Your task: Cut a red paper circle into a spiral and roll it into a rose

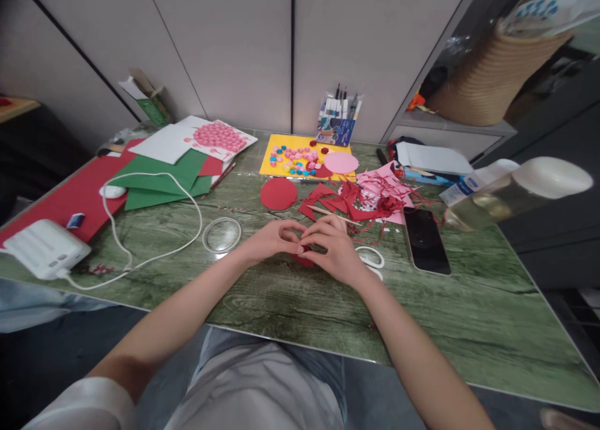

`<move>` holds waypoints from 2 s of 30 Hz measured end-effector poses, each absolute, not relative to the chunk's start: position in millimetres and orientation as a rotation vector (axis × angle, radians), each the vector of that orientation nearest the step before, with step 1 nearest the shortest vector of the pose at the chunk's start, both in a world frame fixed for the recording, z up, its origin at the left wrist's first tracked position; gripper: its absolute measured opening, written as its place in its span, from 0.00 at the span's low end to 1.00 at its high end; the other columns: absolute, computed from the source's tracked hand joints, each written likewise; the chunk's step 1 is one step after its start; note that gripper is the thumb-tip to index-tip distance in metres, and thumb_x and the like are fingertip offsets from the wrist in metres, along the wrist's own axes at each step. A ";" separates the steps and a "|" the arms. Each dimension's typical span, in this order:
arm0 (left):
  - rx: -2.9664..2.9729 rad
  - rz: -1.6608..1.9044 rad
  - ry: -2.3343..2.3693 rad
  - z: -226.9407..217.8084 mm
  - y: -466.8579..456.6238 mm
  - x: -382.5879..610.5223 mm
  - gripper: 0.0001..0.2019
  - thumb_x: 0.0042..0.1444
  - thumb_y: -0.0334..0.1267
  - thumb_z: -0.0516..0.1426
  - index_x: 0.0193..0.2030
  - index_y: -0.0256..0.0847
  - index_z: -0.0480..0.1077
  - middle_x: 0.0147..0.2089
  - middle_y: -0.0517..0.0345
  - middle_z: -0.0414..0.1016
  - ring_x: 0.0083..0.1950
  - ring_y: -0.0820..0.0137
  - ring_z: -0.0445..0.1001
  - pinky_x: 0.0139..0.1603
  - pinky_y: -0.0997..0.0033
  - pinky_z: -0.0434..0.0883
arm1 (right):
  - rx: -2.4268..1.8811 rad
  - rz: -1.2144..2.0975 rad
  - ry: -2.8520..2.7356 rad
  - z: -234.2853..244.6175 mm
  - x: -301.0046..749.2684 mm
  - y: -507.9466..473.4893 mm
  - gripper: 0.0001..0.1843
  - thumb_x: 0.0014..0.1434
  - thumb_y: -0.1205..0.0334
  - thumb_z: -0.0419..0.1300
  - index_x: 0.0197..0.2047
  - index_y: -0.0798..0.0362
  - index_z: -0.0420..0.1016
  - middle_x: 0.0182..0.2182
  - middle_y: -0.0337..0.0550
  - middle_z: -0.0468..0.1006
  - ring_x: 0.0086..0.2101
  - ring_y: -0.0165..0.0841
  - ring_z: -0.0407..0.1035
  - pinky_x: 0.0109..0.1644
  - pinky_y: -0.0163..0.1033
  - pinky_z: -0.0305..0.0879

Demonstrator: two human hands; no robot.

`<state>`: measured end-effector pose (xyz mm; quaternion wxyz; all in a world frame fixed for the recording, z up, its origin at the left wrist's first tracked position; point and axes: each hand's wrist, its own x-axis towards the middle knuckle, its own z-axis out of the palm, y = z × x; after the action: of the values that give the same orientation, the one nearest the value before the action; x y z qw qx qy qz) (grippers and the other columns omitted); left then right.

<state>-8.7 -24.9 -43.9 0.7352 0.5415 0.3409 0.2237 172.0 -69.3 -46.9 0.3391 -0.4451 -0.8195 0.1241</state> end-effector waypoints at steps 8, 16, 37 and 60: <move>0.896 0.786 0.737 -51.0 -41.0 6.7 0.19 0.40 0.32 0.65 0.42 0.35 0.70 0.29 0.58 0.77 0.31 0.75 0.73 0.40 0.74 0.65 | -1.243 0.074 -1.979 -47.2 174.0 -68.8 0.05 0.51 0.59 0.64 0.33 0.48 0.76 0.34 0.42 0.78 0.40 0.39 0.63 0.47 0.49 0.59; 0.855 0.716 0.775 -51.3 -35.9 4.7 0.21 0.34 0.29 0.67 0.39 0.34 0.71 0.24 0.59 0.76 0.27 0.74 0.73 0.38 0.71 0.66 | -1.175 0.095 -2.058 -43.0 174.6 -69.3 0.05 0.51 0.59 0.65 0.33 0.49 0.76 0.33 0.42 0.78 0.40 0.39 0.63 0.46 0.49 0.59; 0.974 0.772 0.735 -47.7 -39.5 3.6 0.19 0.41 0.34 0.65 0.43 0.37 0.71 0.29 0.58 0.76 0.31 0.74 0.73 0.39 0.72 0.65 | -1.163 -0.030 -1.999 -43.8 176.1 -71.8 0.05 0.50 0.61 0.66 0.32 0.49 0.76 0.32 0.41 0.79 0.39 0.39 0.64 0.46 0.49 0.60; 1.132 0.660 0.708 -32.5 -35.6 -9.3 0.19 0.40 0.36 0.66 0.42 0.37 0.72 0.29 0.57 0.77 0.29 0.71 0.74 0.36 0.69 0.68 | -1.102 0.037 -2.041 -34.2 174.2 -78.5 0.08 0.51 0.62 0.65 0.37 0.46 0.77 0.35 0.40 0.79 0.41 0.39 0.64 0.46 0.49 0.61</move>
<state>-9.3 -35.6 -32.5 0.7352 0.5151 0.3223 0.3004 174.2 -78.5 -34.2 0.3995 -0.4355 -0.8065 0.0147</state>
